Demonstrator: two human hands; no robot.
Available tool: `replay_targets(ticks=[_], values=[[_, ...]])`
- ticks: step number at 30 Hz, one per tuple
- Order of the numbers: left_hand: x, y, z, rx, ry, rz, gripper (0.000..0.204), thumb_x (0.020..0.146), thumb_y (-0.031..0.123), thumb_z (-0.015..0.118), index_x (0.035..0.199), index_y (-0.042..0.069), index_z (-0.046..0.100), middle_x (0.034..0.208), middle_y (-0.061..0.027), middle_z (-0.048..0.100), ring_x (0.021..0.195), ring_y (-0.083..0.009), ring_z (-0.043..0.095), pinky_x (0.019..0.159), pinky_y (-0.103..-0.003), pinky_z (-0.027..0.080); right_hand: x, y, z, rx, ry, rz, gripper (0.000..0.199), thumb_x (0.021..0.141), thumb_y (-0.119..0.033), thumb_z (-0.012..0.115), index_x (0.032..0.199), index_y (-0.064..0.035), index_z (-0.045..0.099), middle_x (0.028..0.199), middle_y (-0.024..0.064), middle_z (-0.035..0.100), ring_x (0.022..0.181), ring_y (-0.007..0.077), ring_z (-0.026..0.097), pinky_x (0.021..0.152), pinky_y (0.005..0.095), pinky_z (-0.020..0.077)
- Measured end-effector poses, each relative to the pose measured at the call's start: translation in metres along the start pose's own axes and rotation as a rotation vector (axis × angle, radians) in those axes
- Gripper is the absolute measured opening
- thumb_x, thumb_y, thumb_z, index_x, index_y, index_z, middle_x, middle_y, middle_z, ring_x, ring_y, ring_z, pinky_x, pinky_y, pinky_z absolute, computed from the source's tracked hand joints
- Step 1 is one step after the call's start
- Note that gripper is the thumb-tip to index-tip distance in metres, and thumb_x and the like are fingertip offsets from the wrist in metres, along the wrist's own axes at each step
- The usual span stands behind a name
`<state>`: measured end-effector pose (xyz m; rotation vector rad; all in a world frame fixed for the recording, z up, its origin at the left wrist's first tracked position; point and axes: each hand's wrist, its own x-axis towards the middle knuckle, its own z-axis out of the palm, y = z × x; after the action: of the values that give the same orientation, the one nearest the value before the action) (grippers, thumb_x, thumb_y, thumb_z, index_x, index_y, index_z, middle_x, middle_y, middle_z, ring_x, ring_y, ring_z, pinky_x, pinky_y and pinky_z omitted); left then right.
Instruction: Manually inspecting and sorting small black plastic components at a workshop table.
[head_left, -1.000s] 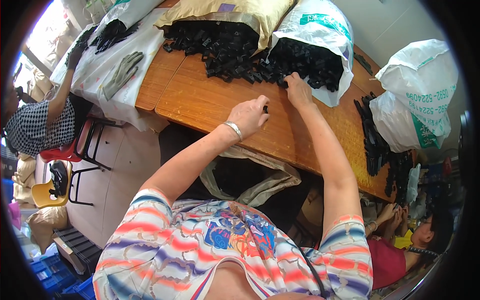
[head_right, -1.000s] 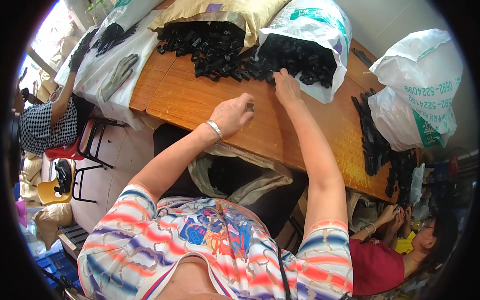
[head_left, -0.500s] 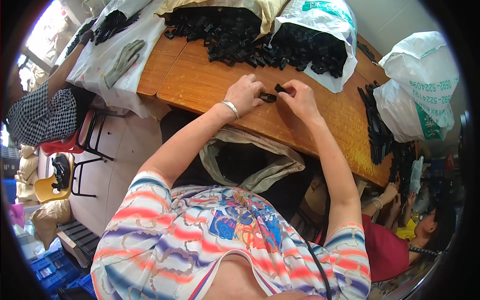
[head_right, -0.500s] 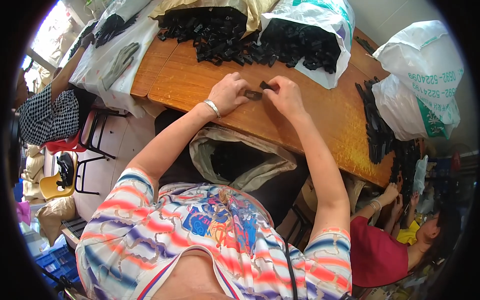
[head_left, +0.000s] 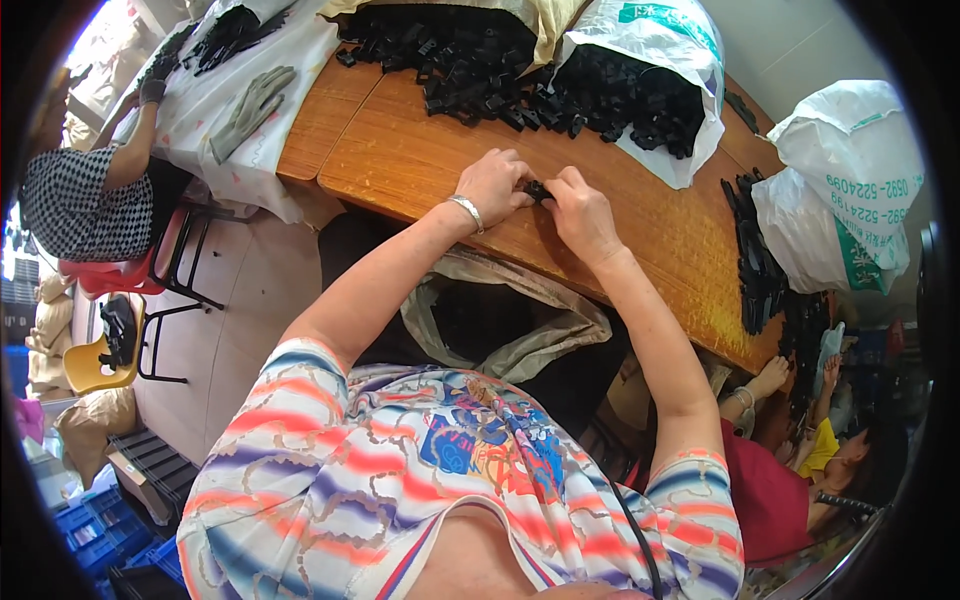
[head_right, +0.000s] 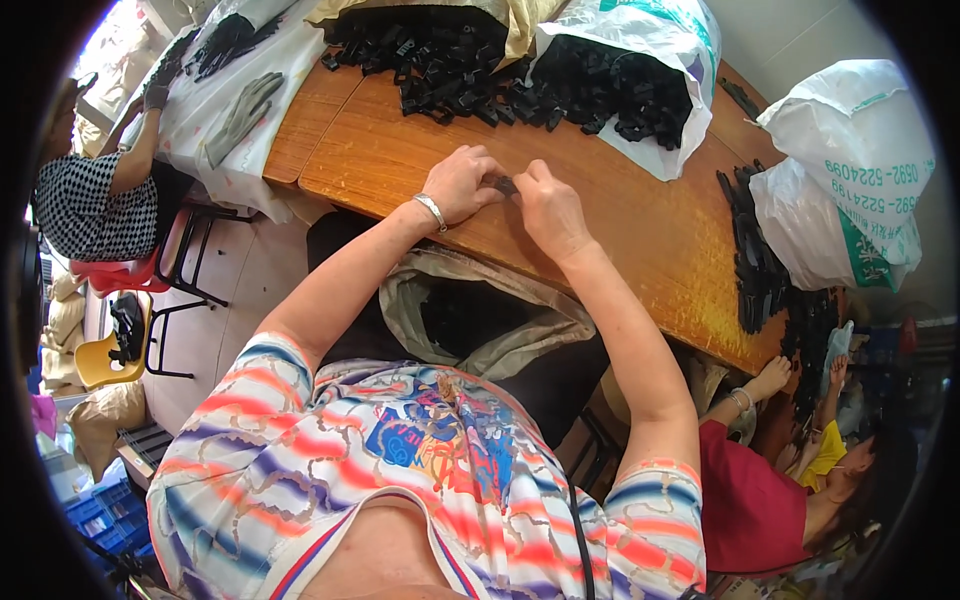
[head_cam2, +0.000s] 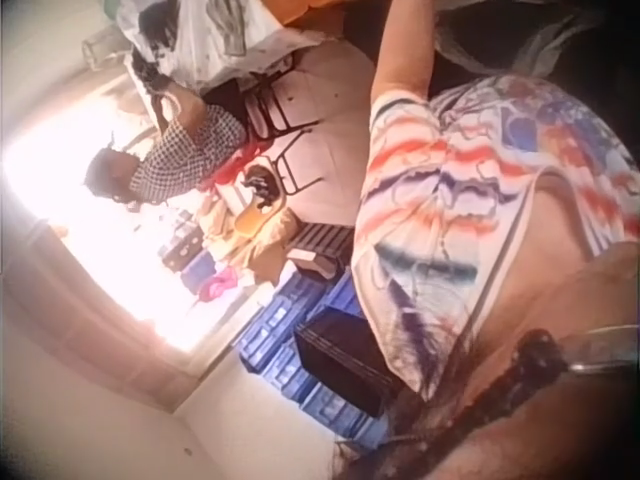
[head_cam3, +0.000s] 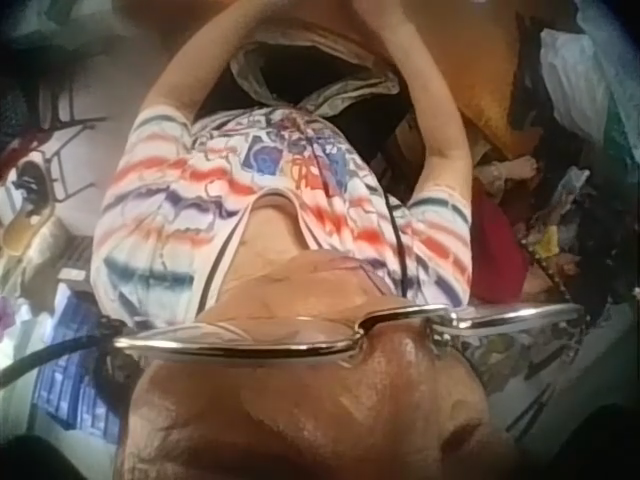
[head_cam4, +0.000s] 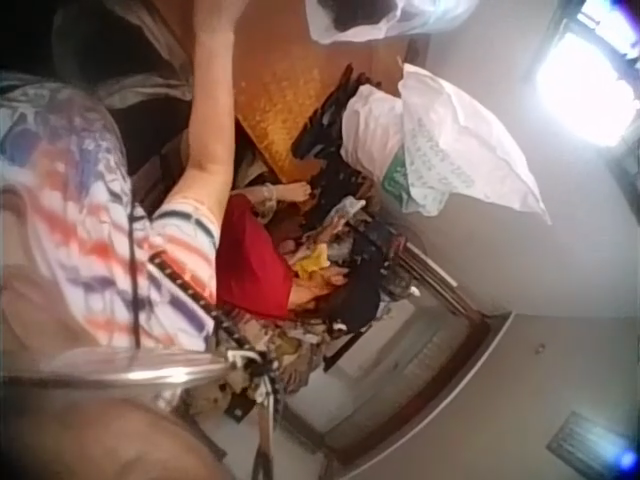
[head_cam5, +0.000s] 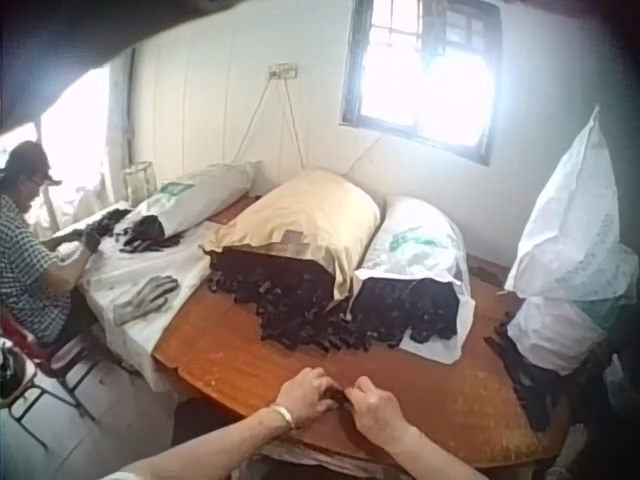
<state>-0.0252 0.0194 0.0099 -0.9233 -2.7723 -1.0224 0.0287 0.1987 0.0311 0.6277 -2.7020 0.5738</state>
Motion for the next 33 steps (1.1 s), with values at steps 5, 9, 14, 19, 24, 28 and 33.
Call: replay_targets(ticks=[5, 9, 14, 19, 24, 28, 33], values=[[0.002, 0.001, -0.002, 0.019, 0.001, 0.009, 0.024, 0.075, 0.02, 0.076, 0.097, 0.01, 0.072, 0.1, -0.0081, 0.063, 0.102, -0.0279, 0.057, 0.089, -0.038, 0.049, -0.011, -0.005, 0.01, -0.175, 0.085, -0.13, 0.02, 0.081, -0.001, 0.057, 0.101, 0.0004, 0.061, 0.095, 0.0123, 0.055, 0.086, 0.0294, 0.063, 0.068, 0.0372, 0.0543], [0.003, -0.005, 0.002, 0.031, -0.022, 0.047, 0.023, 0.076, 0.017, 0.07, 0.097, 0.01, 0.071, 0.097, -0.009, 0.063, 0.099, -0.0293, 0.057, 0.088, -0.039, 0.049, -0.012, -0.002, 0.017, -0.157, 0.101, -0.054, 0.023, 0.082, -0.003, 0.057, 0.104, -0.0037, 0.064, 0.097, 0.0121, 0.058, 0.085, 0.031, 0.064, 0.068, 0.0396, 0.054], [0.02, -0.021, -0.016, -0.216, -0.268, 0.095, 0.027, 0.079, 0.004, 0.059, 0.103, 0.009, 0.069, 0.1, -0.0151, 0.064, 0.096, -0.0313, 0.061, 0.089, -0.038, 0.05, -0.042, -0.013, 0.011, 0.03, 0.077, 0.146, 0.027, 0.078, -0.008, 0.068, 0.106, -0.0079, 0.067, 0.095, 0.0132, 0.061, 0.082, 0.0354, 0.064, 0.069, 0.0435, 0.0534], [0.052, -0.024, -0.016, 0.213, 0.174, 0.089, 0.026, 0.081, -0.001, 0.054, 0.104, 0.005, 0.064, 0.104, -0.0138, 0.058, 0.103, -0.0303, 0.058, 0.087, -0.039, 0.052, -0.1, -0.077, 0.022, 0.264, -0.038, 0.053, 0.026, 0.078, -0.006, 0.071, 0.104, -0.0073, 0.066, 0.094, 0.0123, 0.063, 0.081, 0.0324, 0.065, 0.067, 0.0387, 0.0547], [0.08, -0.038, -0.001, 0.548, 0.285, 0.165, 0.013, 0.082, 0.007, 0.058, 0.094, 0.007, 0.064, 0.098, -0.0097, 0.061, 0.098, -0.0265, 0.058, 0.077, -0.034, 0.055, -0.13, -0.078, 0.05, 0.276, -0.247, 0.049, 0.026, 0.079, -0.01, 0.071, 0.105, -0.0095, 0.066, 0.096, 0.0075, 0.062, 0.08, 0.031, 0.065, 0.065, 0.0401, 0.0535], [0.079, -0.038, -0.002, 0.584, 0.236, 0.263, 0.017, 0.077, 0.004, 0.061, 0.093, 0.008, 0.063, 0.092, -0.0078, 0.062, 0.096, -0.0253, 0.058, 0.074, -0.033, 0.054, -0.103, -0.074, 0.028, 0.4, -0.062, -0.017, 0.018, 0.08, -0.013, 0.071, 0.096, -0.0085, 0.068, 0.083, 0.0099, 0.062, 0.073, 0.0313, 0.064, 0.062, 0.0397, 0.0531], [0.049, -0.015, -0.008, 0.507, 0.157, 0.315, 0.024, 0.073, -0.002, 0.061, 0.095, 0.006, 0.061, 0.09, -0.0097, 0.062, 0.09, -0.0283, 0.058, 0.074, -0.035, 0.052, -0.026, -0.009, -0.005, 0.189, 0.183, -0.046, 0.01, 0.081, -0.004, 0.062, 0.089, -0.0054, 0.067, 0.082, 0.0142, 0.063, 0.074, 0.0319, 0.064, 0.066, 0.041, 0.0523]])
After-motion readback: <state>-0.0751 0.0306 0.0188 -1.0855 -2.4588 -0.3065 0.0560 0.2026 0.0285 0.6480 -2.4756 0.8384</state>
